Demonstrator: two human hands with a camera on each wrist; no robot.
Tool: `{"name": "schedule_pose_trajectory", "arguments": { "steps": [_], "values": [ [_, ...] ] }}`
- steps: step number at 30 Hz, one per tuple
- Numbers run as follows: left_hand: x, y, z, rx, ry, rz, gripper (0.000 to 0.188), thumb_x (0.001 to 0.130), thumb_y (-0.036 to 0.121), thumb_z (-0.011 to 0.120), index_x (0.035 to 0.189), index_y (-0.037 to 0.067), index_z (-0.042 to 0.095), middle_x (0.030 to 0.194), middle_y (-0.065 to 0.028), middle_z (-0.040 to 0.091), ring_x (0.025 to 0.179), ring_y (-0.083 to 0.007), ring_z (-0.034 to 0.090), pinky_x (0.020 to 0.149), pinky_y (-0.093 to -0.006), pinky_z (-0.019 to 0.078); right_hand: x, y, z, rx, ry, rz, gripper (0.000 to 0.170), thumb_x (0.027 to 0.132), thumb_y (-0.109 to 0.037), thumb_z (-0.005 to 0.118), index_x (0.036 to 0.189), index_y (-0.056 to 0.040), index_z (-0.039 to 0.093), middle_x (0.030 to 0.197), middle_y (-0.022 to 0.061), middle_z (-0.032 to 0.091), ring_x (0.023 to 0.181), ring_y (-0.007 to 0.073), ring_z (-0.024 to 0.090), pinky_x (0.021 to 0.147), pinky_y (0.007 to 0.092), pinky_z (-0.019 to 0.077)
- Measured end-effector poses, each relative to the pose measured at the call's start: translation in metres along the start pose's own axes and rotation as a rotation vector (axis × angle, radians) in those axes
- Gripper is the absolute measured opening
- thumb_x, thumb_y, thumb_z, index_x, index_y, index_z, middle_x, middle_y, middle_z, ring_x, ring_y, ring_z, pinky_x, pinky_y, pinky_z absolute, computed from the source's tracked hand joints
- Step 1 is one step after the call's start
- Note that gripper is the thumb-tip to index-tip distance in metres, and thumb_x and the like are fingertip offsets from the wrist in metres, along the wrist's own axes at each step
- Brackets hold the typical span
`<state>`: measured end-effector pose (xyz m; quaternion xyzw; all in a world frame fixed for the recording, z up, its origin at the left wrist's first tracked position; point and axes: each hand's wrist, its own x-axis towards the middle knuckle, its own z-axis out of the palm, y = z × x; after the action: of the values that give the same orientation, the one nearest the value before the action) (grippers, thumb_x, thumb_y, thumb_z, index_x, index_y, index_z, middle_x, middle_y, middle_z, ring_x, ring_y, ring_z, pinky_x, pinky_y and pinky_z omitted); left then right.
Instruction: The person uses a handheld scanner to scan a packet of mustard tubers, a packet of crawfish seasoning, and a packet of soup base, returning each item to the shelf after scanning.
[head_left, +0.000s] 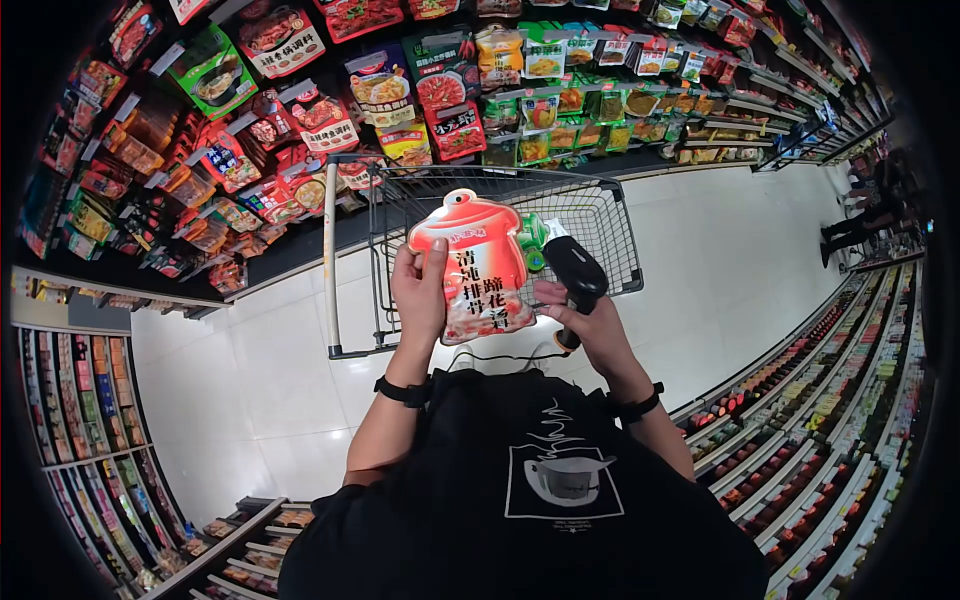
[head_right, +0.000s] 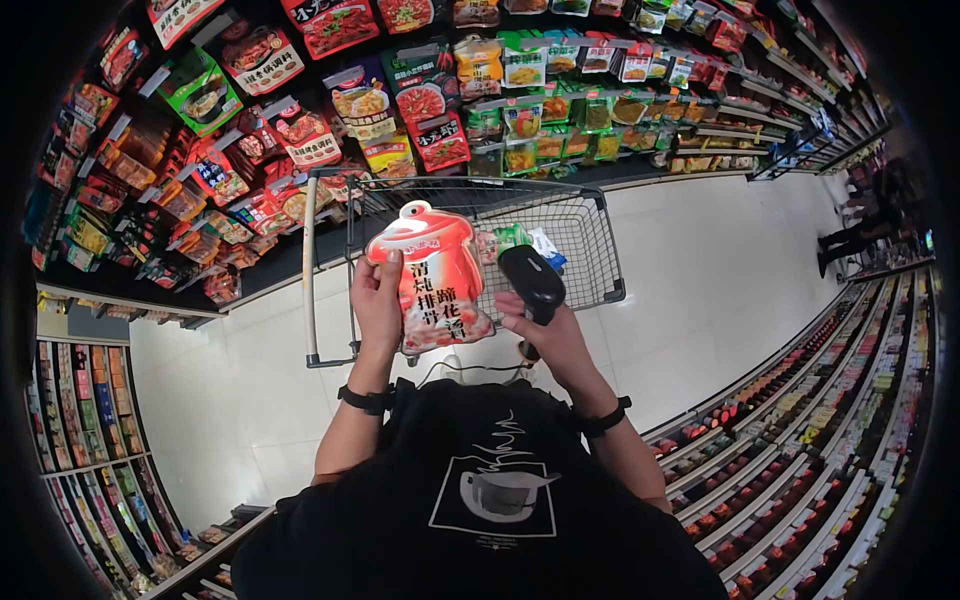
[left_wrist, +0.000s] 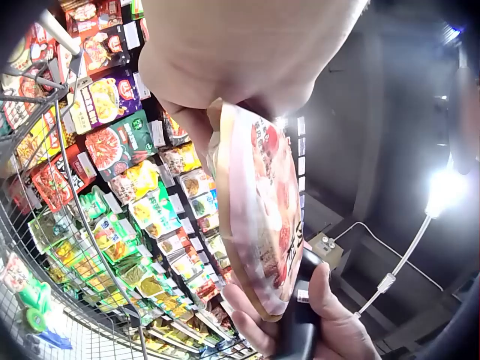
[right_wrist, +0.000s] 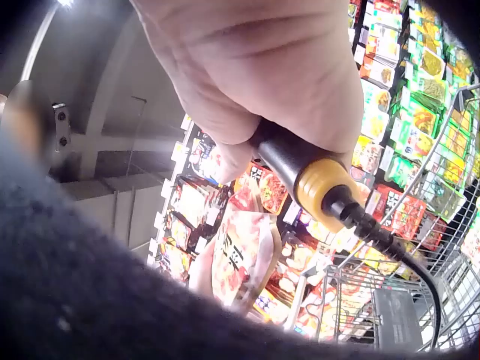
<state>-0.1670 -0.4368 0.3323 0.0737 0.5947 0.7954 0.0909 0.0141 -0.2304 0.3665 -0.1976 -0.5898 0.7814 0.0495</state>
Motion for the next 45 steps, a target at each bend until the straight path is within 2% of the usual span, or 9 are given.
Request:
{"name": "schedule_pose_trajectory", "arguments": {
  "steps": [8, 13, 14, 16, 26, 35, 40, 43, 45],
  "values": [
    [-0.010, 0.001, 0.016, 0.004, -0.027, -0.036, 0.026, 0.109, 0.023, 0.071, 0.123, 0.001, 0.065, 0.099, -0.0002, 0.072, 0.087, -0.0036, 0.063, 0.081, -0.0213, 0.0507, 0.000, 0.016, -0.005, 0.082, -0.030, -0.006, 0.055, 0.096, 0.001, 0.077, 0.148, 0.0037, 0.057, 0.137, 0.0159, 0.071, 0.130, 0.0247, 0.068, 0.109, 0.0384, 0.0564],
    [-0.015, -0.004, 0.025, 0.065, -0.042, -0.015, 0.026, 0.109, 0.022, 0.071, 0.124, 0.002, 0.064, 0.103, -0.0011, 0.073, 0.090, -0.0039, 0.065, 0.081, -0.0218, 0.0514, 0.001, 0.019, -0.006, 0.150, -0.070, -0.057, 0.063, 0.087, 0.005, 0.084, 0.145, 0.0007, 0.060, 0.129, 0.0089, 0.072, 0.118, 0.0163, 0.069, 0.101, 0.0339, 0.0584],
    [-0.017, -0.004, 0.030, 0.051, -0.029, -0.009, 0.024, 0.108, 0.023, 0.072, 0.116, 0.003, 0.062, 0.096, 0.0025, 0.064, 0.085, -0.0025, 0.058, 0.076, -0.0210, 0.0480, 0.001, 0.024, -0.008, 0.135, -0.061, -0.074, 0.065, 0.085, 0.006, 0.085, 0.144, 0.0002, 0.060, 0.127, 0.0073, 0.072, 0.115, 0.0145, 0.069, 0.100, 0.0330, 0.0587],
    [-0.020, 0.000, 0.040, 0.024, -0.004, 0.001, 0.026, 0.107, 0.025, 0.075, 0.101, 0.007, 0.058, 0.083, 0.0095, 0.048, 0.073, 0.0002, 0.045, 0.067, -0.0195, 0.0411, -0.001, 0.017, -0.005, 0.108, -0.032, -0.051, 0.058, 0.084, 0.006, 0.086, 0.136, -0.0020, 0.063, 0.120, 0.0038, 0.070, 0.109, 0.0125, 0.066, 0.097, 0.0329, 0.0571],
    [-0.022, 0.004, 0.046, 0.062, -0.088, -0.066, 0.026, 0.108, 0.024, 0.074, 0.098, 0.009, 0.056, 0.082, 0.0094, 0.047, 0.071, 0.0006, 0.044, 0.062, -0.0189, 0.0377, -0.014, -0.003, -0.004, 0.211, -0.012, 0.079, 0.037, 0.087, 0.006, 0.085, 0.118, -0.0032, 0.066, 0.105, 0.0000, 0.066, 0.100, 0.0110, 0.068, 0.091, 0.0308, 0.0588],
    [-0.021, -0.007, 0.044, 0.066, -0.197, -0.130, 0.024, 0.111, 0.028, 0.068, 0.104, 0.008, 0.057, 0.082, 0.0085, 0.051, 0.073, 0.0008, 0.045, 0.062, -0.0200, 0.0388, -0.018, 0.029, -0.014, 0.057, 0.116, -0.051, 0.042, 0.087, -0.001, 0.088, 0.125, 0.0012, 0.070, 0.108, 0.0005, 0.071, 0.093, 0.0069, 0.065, 0.084, 0.0268, 0.0571],
    [-0.027, 0.005, 0.048, 0.139, -0.243, -0.095, 0.031, 0.115, 0.036, 0.058, 0.122, 0.006, 0.062, 0.093, 0.0056, 0.060, 0.078, -0.0007, 0.051, 0.064, -0.0214, 0.0443, -0.025, 0.025, -0.014, -0.011, 0.164, -0.036, 0.039, 0.087, 0.003, 0.086, 0.122, 0.0000, 0.069, 0.112, 0.0019, 0.072, 0.097, 0.0092, 0.067, 0.084, 0.0278, 0.0569],
    [-0.019, 0.004, 0.023, 0.162, -0.294, -0.257, 0.036, 0.116, 0.039, 0.056, 0.127, 0.005, 0.061, 0.111, -0.0022, 0.068, 0.082, -0.0043, 0.060, 0.068, -0.0227, 0.0522, -0.030, 0.012, -0.010, -0.007, 0.197, -0.028, 0.042, 0.087, 0.002, 0.086, 0.124, -0.0004, 0.068, 0.113, 0.0023, 0.072, 0.097, 0.0096, 0.068, 0.084, 0.0279, 0.0571],
    [-0.013, 0.004, 0.015, 0.178, -0.257, -0.212, 0.038, 0.115, 0.039, 0.056, 0.129, 0.004, 0.060, 0.127, -0.0111, 0.070, 0.091, -0.0106, 0.069, 0.070, -0.0270, 0.0600, -0.030, 0.009, -0.009, 0.005, 0.219, -0.046, 0.044, 0.087, 0.002, 0.086, 0.126, -0.0005, 0.067, 0.113, 0.0025, 0.072, 0.097, 0.0099, 0.068, 0.085, 0.0283, 0.0575]
  ]
}}
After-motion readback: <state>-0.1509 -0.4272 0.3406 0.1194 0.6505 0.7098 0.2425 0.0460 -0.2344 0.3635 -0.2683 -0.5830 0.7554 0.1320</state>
